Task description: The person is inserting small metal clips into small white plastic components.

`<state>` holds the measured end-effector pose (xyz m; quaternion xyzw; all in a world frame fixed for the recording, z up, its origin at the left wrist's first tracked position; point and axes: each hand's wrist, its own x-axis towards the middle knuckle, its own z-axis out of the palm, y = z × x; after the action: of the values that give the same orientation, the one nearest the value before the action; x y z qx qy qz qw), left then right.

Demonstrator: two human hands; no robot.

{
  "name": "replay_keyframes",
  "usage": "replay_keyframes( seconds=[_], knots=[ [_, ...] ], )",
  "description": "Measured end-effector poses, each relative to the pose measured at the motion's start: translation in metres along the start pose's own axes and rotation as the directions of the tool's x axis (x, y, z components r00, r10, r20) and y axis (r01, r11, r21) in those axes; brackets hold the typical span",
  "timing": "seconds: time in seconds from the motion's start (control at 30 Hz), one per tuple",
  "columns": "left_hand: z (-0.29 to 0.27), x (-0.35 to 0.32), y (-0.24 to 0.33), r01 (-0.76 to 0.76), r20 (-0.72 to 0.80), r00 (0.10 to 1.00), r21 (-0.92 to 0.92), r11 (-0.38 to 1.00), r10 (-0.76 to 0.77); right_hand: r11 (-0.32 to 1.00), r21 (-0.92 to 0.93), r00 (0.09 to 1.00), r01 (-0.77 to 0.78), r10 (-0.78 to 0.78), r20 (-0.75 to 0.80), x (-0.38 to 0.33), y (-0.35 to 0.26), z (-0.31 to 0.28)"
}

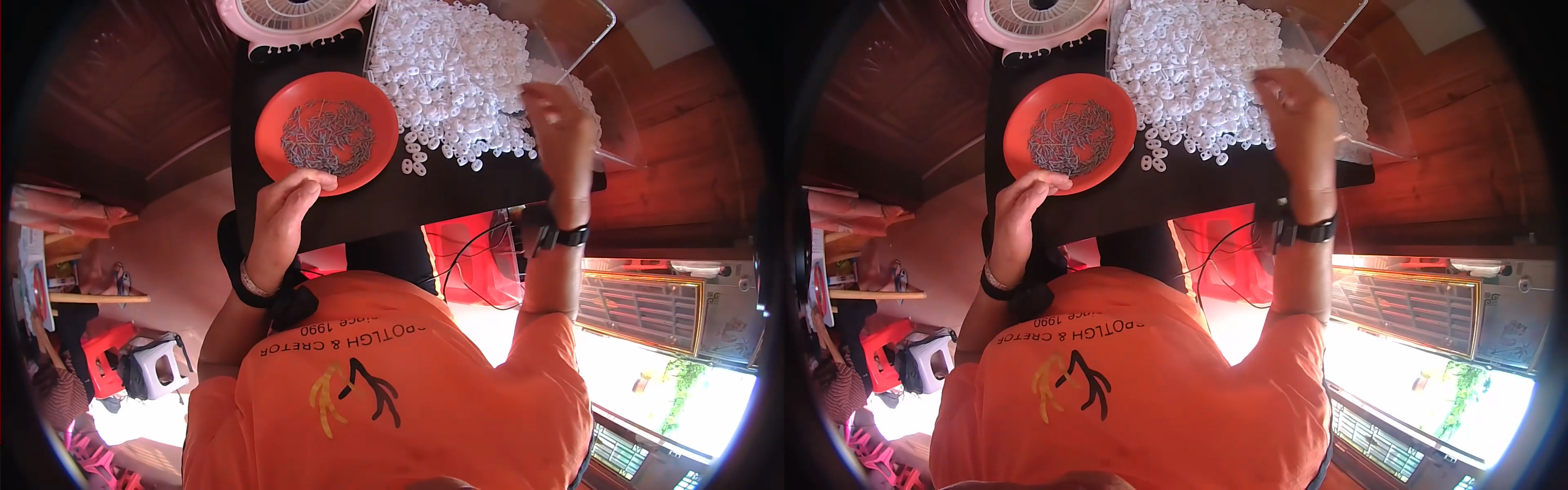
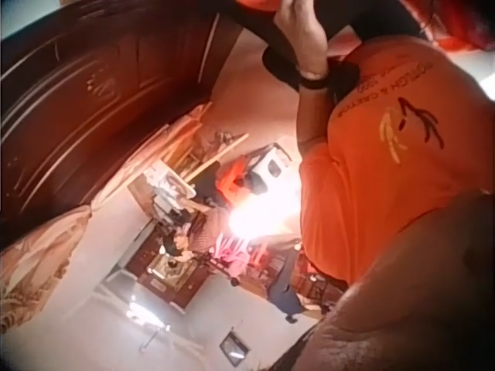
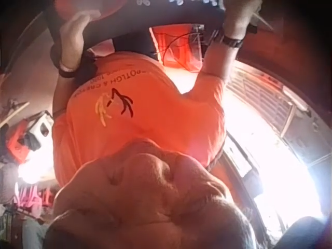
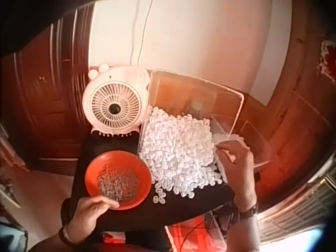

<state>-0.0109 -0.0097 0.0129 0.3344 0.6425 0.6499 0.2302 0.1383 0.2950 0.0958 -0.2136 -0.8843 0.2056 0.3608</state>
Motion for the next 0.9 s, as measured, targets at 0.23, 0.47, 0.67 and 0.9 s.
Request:
replay_keyframes(
  seconds=[0.23, 0.47, 0.67, 0.9],
  knots=[
    [0.000, 0.001, 0.000, 0.015, 0.045, 0.999, -0.102, 0.995, -0.011, 0.959, -0.208, 0.946, 0.195, -0.128, 0.298, -0.021, 0.023, 0.067],
    [-0.001, -0.006, 0.001, 0.044, 0.021, 0.999, -0.081, 0.996, -0.043, 0.914, -0.286, 0.874, 0.286, -0.127, 0.469, -0.024, 0.016, 0.065],
    [-0.001, -0.003, 0.000, 0.054, 0.032, 0.998, -0.089, 0.995, -0.052, 0.866, -0.372, 0.866, 0.333, -0.125, 0.483, -0.028, 0.021, 0.070],
    [0.000, -0.004, 0.001, 0.053, 0.029, 0.998, -0.080, 0.995, -0.051, 0.839, -0.349, 0.848, 0.417, -0.222, 0.482, -0.026, 0.022, 0.070]
  ],
)
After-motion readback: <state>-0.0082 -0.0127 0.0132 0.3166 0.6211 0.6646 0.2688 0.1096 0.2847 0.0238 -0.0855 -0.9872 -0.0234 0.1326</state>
